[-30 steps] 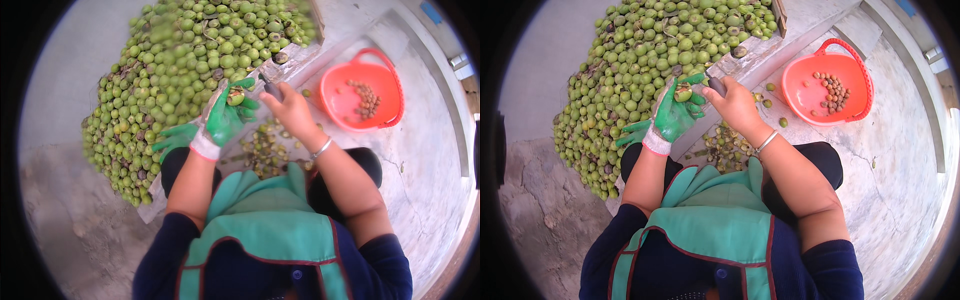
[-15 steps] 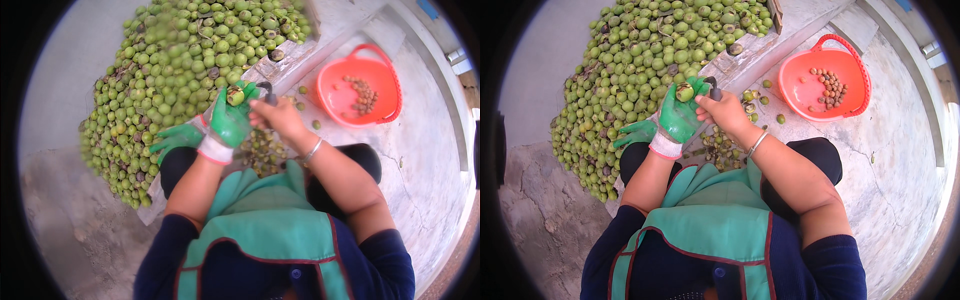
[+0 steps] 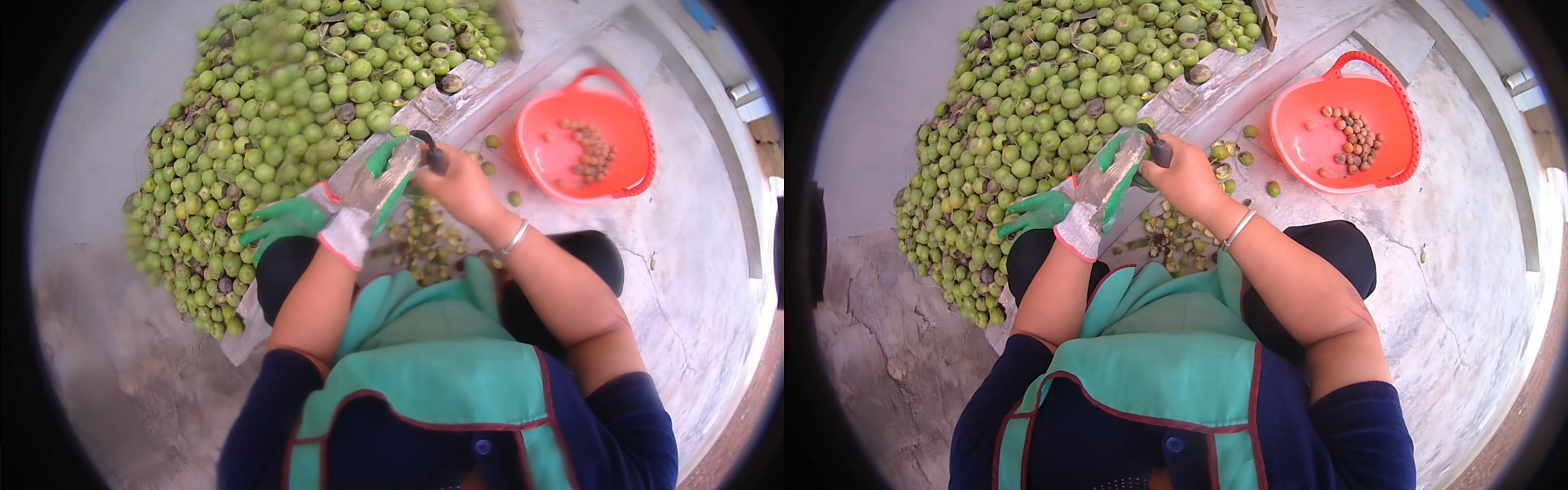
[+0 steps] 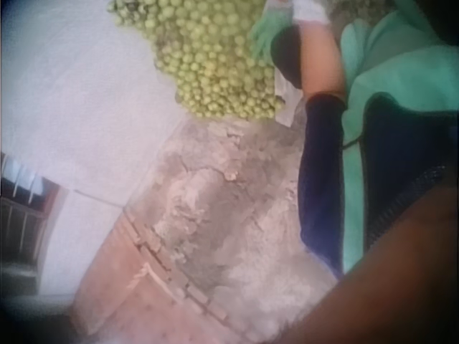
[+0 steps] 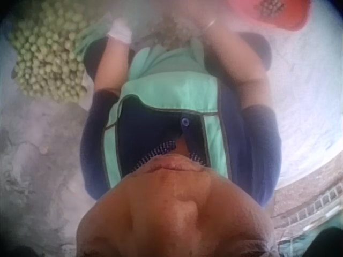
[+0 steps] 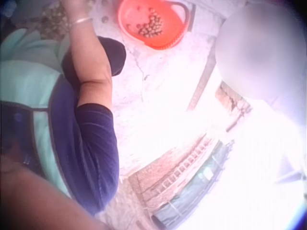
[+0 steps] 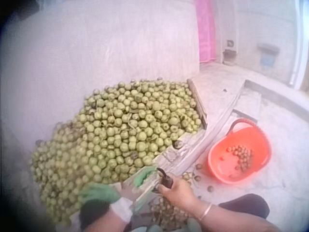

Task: The person peels the green husks from fruits using a small knife and places the inner seeds into a red bucket.

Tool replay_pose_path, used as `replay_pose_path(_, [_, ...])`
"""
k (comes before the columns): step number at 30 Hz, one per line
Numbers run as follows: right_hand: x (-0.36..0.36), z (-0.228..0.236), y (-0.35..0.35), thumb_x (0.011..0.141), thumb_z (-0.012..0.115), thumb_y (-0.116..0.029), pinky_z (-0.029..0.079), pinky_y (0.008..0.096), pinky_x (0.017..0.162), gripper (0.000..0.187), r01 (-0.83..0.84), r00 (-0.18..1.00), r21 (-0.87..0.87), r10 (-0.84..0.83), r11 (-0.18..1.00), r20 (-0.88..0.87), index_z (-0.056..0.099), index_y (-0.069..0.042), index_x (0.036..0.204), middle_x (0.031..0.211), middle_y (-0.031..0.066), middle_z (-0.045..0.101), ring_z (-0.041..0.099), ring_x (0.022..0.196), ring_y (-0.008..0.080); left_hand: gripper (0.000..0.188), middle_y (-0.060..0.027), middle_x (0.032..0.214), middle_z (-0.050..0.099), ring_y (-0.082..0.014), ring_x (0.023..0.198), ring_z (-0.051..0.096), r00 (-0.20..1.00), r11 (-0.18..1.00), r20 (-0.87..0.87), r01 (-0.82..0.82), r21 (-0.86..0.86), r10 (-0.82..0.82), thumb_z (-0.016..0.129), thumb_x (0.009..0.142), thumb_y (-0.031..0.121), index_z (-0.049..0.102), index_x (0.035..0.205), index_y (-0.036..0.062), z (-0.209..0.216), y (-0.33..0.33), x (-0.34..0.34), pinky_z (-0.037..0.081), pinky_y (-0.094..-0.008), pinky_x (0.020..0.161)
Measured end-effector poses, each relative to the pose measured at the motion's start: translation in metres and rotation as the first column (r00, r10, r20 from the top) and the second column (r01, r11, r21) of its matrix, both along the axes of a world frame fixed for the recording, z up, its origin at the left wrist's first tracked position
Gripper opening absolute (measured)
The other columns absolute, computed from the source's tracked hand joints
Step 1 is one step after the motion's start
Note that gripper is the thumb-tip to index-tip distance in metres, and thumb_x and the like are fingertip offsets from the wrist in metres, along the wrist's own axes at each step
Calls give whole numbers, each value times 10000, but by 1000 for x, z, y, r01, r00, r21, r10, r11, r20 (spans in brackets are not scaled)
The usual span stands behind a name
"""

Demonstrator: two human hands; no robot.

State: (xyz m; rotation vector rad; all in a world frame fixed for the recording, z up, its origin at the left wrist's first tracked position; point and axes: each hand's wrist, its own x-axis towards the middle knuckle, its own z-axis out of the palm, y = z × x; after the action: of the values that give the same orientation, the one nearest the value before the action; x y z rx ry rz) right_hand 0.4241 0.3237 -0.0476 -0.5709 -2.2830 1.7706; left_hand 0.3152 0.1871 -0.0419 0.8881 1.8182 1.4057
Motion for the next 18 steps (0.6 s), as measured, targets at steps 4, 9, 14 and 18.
replay_pose_path(4, [4, 33, 4, 825, 710, -231, 520, 390, 695, 363, 92, 994, 4, -93, 996, 65, 576, 22, 1048, 855, 215, 655, 668, 759, 306, 459, -89, 1181, 617, -180, 1028, 632, 763, 923, 638, -166, 348, -103, 459, 1018, 343, 496, 1320, 0, -18, -1, -1, 525, -302, 871])
replay_pose_path(9, [23, 37, 9, 826, 714, -273, 525, 410, 664, 320, -18, 978, 341, 88, 940, -191, 601, -12, 973, 783, 189, 657, 653, 704, 355, 517, -91, 1066, 655, -178, 881, 647, 853, 962, 522, -143, 231, 2, 398, 1020, 434, 528, 1285, 9, -11, -5, -10, 542, -317, 763])
replay_pose_path(14, [29, 42, 3, 857, 678, -315, 515, 439, 632, 291, 38, 983, 517, 62, 855, -175, 622, -30, 882, 736, 175, 657, 645, 687, 357, 539, -109, 1027, 657, -166, 820, 630, 986, 966, 165, -53, 254, 11, 420, 1006, 458, 517, 1282, 6, 1, -6, -4, 527, -300, 681])
replay_pose_path(18, [29, 34, 1, 875, 646, -342, 505, 456, 613, 303, -12, 989, 530, 87, 848, -118, 630, -39, 885, 724, 176, 655, 642, 675, 368, 450, -111, 1061, 660, -166, 871, 639, 984, 991, -170, 70, 112, -51, 516, 967, 321, 521, 1285, 2, -21, -17, -20, 531, -305, 726])
